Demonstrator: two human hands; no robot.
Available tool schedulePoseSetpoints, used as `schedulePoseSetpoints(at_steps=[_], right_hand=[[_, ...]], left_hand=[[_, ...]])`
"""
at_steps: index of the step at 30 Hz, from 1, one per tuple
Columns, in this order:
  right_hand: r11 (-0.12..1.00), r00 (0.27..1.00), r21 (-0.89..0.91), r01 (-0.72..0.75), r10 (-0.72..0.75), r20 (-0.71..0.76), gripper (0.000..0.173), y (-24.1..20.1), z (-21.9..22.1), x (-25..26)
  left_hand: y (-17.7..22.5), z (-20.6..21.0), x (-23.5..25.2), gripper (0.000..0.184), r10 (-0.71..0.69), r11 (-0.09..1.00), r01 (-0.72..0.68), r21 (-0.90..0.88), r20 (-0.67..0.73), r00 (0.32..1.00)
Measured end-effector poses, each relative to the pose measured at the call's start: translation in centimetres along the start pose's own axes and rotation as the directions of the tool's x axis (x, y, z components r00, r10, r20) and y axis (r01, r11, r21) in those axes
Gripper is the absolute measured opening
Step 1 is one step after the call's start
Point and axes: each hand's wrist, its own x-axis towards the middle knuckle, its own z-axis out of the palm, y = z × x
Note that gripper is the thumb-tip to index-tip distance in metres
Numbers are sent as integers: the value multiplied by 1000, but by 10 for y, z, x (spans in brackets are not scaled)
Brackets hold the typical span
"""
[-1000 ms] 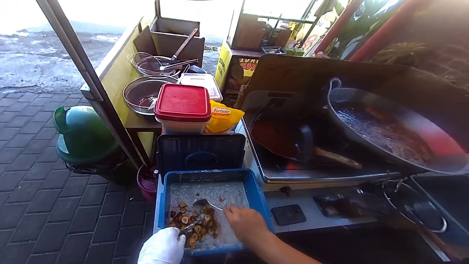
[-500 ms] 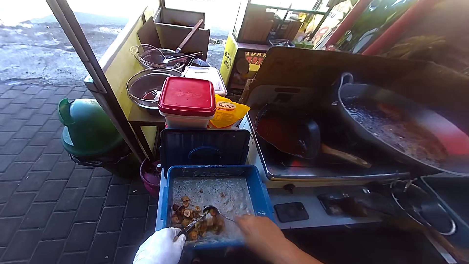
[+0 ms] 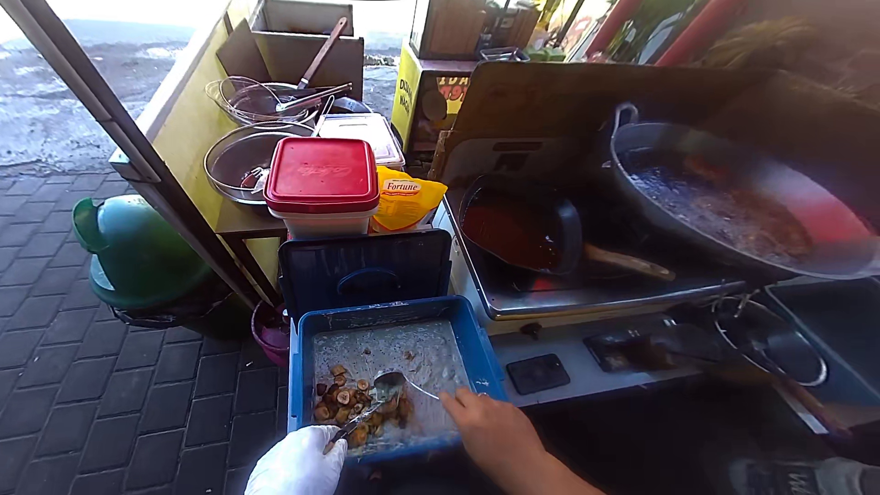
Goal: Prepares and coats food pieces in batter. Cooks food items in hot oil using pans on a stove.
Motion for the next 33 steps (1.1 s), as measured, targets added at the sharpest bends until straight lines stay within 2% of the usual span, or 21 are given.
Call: schedulePoseSetpoints(at_steps=[1,3,6,9,12,16,19,21,23,24,25,27,31,33], right_hand=[[1000,999,13,-24,23,35,36,0,-3,6],[995,977,49,-88,77,201,39,-2,-10,22],[983,885,84,-161,106,454,42,-10,-14,52],[980,793,45,-196,131,595,45,-24,-9,66],[985,726,52,-163,84,683,39,-38,-3,57],[962,717,199,-186,-5,697,25,-15,4,53],[920,774,331,-210,-50,631,33,19,5,51],[901,867,389,-191,-30,497,40,28,-7,37],[928,964,355,-117,20,266,41,26,-18,23],[949,991,309,-70,32,128,39,24,-16,19],[963,998,264,-52,40,50,37,23,-11,17],[976,994,201,-82,65,87,38,18,-2,14],[968,925,191,-163,83,370,48,0,11,10],[965,903,202,-166,66,425,50,-6,13,8]], left_hand=[[3,-3,-3,50,-2,1000,2,20,-5,1000],[5,-7,-8,51,-16,998,16,53,-7,1000],[4,-5,-10,50,-36,995,36,97,-9,999],[8,-3,-10,50,-65,992,64,108,6,998],[11,10,-4,48,-75,991,78,110,-31,997],[23,16,11,47,-115,987,111,115,28,993],[21,12,5,47,-107,991,106,86,1,994],[11,8,-8,47,-91,994,94,48,-67,994],[7,-8,-31,46,-80,997,81,6,-90,993],[6,-17,-39,45,-73,997,72,-4,-76,994],[4,-22,-42,44,-60,998,59,-15,-69,996],[-3,-21,-35,43,-28,1000,28,-9,-56,998],[6,-3,-5,44,-34,999,32,-17,-99,994],[11,8,10,43,-55,998,56,12,-117,992]])
